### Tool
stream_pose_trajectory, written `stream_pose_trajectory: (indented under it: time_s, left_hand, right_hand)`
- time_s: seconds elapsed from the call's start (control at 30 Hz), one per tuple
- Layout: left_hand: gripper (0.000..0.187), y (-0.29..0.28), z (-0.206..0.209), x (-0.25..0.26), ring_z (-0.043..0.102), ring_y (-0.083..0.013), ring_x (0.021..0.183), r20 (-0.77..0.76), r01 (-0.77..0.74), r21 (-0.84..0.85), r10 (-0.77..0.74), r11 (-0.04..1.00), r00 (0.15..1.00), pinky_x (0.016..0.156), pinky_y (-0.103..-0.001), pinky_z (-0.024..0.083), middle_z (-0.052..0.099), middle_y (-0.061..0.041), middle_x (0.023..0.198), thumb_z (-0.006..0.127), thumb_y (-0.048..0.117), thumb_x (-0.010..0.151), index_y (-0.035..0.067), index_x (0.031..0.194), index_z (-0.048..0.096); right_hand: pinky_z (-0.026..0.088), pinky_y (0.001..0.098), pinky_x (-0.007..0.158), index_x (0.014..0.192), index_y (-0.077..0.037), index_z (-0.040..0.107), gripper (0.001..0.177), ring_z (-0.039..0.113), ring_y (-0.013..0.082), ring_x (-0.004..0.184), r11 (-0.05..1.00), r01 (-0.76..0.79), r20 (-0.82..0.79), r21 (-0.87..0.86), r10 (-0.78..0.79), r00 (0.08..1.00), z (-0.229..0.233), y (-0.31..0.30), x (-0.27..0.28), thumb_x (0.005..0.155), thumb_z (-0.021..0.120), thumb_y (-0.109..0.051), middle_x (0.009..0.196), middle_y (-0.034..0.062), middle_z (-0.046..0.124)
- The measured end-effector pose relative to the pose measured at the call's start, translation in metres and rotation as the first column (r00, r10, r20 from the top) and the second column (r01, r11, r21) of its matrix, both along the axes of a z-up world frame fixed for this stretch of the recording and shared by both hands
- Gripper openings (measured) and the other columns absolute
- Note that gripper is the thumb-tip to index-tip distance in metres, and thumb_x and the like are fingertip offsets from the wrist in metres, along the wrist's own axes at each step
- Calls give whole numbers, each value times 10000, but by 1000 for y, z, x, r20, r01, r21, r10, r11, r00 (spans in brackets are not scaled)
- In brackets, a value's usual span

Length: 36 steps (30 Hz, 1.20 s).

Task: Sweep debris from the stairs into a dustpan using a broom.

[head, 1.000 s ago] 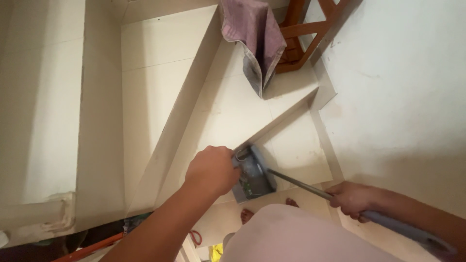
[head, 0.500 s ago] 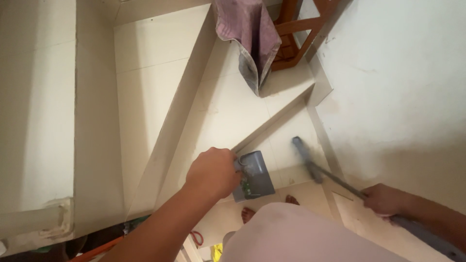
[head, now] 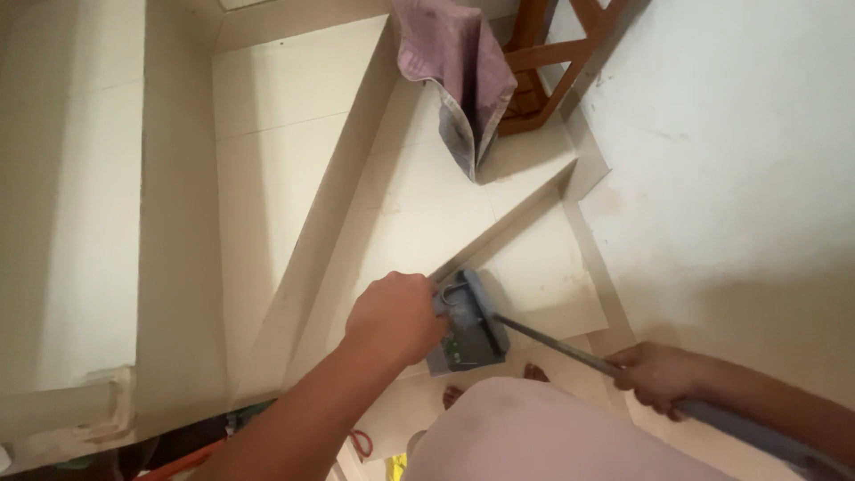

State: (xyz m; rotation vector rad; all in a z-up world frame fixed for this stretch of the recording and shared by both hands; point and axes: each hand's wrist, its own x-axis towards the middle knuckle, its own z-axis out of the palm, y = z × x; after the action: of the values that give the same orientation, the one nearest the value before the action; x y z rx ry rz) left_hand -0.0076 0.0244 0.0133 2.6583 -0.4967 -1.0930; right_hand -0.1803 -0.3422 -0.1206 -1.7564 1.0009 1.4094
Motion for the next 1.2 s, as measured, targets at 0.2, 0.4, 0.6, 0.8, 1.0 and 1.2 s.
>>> stream_pose_trajectory:
  time_s: [0.2, 0.4, 0.6, 0.8, 1.0, 1.2]
  left_hand:
    - [268, 1, -4, 1, 715, -357, 999, 25, -42, -65, 44, 997, 999, 879, -443, 587, 740, -158, 1056, 719, 222, 801, 154, 1053, 780]
    - [239, 2, -1, 3, 745, -325, 971, 32, -55, -18, 55, 998, 998, 827, -422, 618, 762, -158, 1039, 727, 189, 801, 90, 1008, 792]
    - [226, 2, 16, 0, 765, -298, 939, -6, -128, -22, 127, 992, 992, 805, -428, 619, 784, -133, 998, 741, 213, 799, 139, 1006, 789]
    - [240, 11, 10, -31, 708, -354, 983, 127, -278, -87, 288, 957, 949, 835, -478, 578, 748, -138, 1017, 739, 253, 783, 175, 1001, 800]
    - [280, 22, 32, -68, 704, -348, 958, 148, -427, -32, 426, 904, 892, 828, -470, 576, 743, -131, 984, 760, 243, 736, 194, 1010, 790]
    - [245, 39, 49, -122, 716, -349, 937, 142, -586, 21, 577, 810, 804, 815, -472, 586, 754, -119, 955, 742, 246, 763, 211, 1000, 796]
  right_hand:
    - [398, 403, 377, 1521, -175, 480, 585, 449, 220, 441, 922, 298, -63, 248, -291, 955, -21, -97, 8, 957, 607, -86, 634, 77, 493]
    - [286, 315, 392, 1530, -292, 471, 547, 323, 148, 448, 964, -223, -202, -141, 193, 960, 91, -33, 105, 998, 551, -190, 635, 20, 395]
    - [396, 304, 446, 1620, -290, 402, 571, 442, 138, 491, 829, -527, -349, -187, 445, 825, 100, -47, 176, 1070, 524, -195, 683, 30, 499]
    - [364, 325, 419, 1537, -262, 435, 524, 397, 153, 460, 781, -613, -299, -118, 561, 772, 121, -48, 216, 1030, 522, -163, 658, 36, 435]
    - [384, 319, 424, 1542, -296, 443, 556, 428, 147, 466, 612, -790, -282, -49, 750, 599, 133, -14, 250, 1016, 542, -144, 670, 36, 490]
    - [399, 349, 407, 1604, -275, 410, 608, 433, 181, 430, 430, -903, -236, -2, 877, 418, 117, 21, 281, 1021, 564, -188, 617, 42, 381]
